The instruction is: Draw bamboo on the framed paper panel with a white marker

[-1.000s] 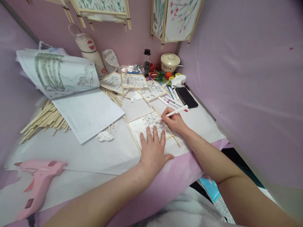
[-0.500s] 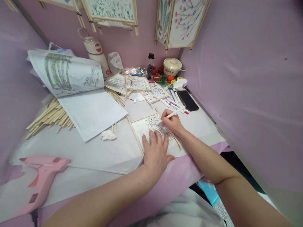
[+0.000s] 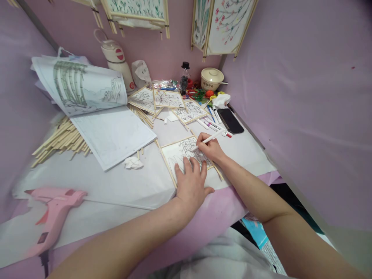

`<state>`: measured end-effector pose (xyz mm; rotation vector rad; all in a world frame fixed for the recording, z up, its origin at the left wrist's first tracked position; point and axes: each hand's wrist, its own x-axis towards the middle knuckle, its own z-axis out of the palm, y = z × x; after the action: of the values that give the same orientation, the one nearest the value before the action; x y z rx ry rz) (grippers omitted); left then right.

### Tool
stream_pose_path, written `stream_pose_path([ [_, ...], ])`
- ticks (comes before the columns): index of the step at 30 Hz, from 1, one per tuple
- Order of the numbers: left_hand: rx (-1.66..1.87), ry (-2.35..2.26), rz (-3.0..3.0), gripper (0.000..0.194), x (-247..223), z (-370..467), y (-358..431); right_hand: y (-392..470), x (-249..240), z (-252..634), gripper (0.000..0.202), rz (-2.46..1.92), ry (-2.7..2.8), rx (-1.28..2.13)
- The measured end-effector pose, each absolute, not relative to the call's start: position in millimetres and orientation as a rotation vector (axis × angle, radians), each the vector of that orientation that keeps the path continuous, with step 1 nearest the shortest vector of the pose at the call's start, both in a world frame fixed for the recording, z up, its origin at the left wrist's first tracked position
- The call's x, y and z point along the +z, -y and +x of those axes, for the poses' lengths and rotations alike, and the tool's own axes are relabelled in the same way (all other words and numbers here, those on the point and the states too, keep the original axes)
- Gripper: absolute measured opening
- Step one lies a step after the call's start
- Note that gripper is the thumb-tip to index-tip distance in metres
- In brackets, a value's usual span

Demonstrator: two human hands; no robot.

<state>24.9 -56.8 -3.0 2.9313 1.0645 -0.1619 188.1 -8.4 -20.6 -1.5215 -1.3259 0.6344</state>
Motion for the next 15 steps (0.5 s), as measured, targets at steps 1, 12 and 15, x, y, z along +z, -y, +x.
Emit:
stream_pose_path([
  [1,-0.161,-1.065,2.931,0.089,-3.1,24.9,56.8,8.5,-20.8,188.1,0.008,-1.524,1.328,0.636],
  [12,-0.159,-1.067,2.945,0.089,-3.7,25.2,57.0,9.5,-21.2,188.9,0.009,-1.489,1.318,0.647],
  [15,-0.152,-1.069,2.949,0.090,-3.9,25.2,57.1,9.8,-20.8,188.3,0.008,-1.506,1.320,0.644],
])
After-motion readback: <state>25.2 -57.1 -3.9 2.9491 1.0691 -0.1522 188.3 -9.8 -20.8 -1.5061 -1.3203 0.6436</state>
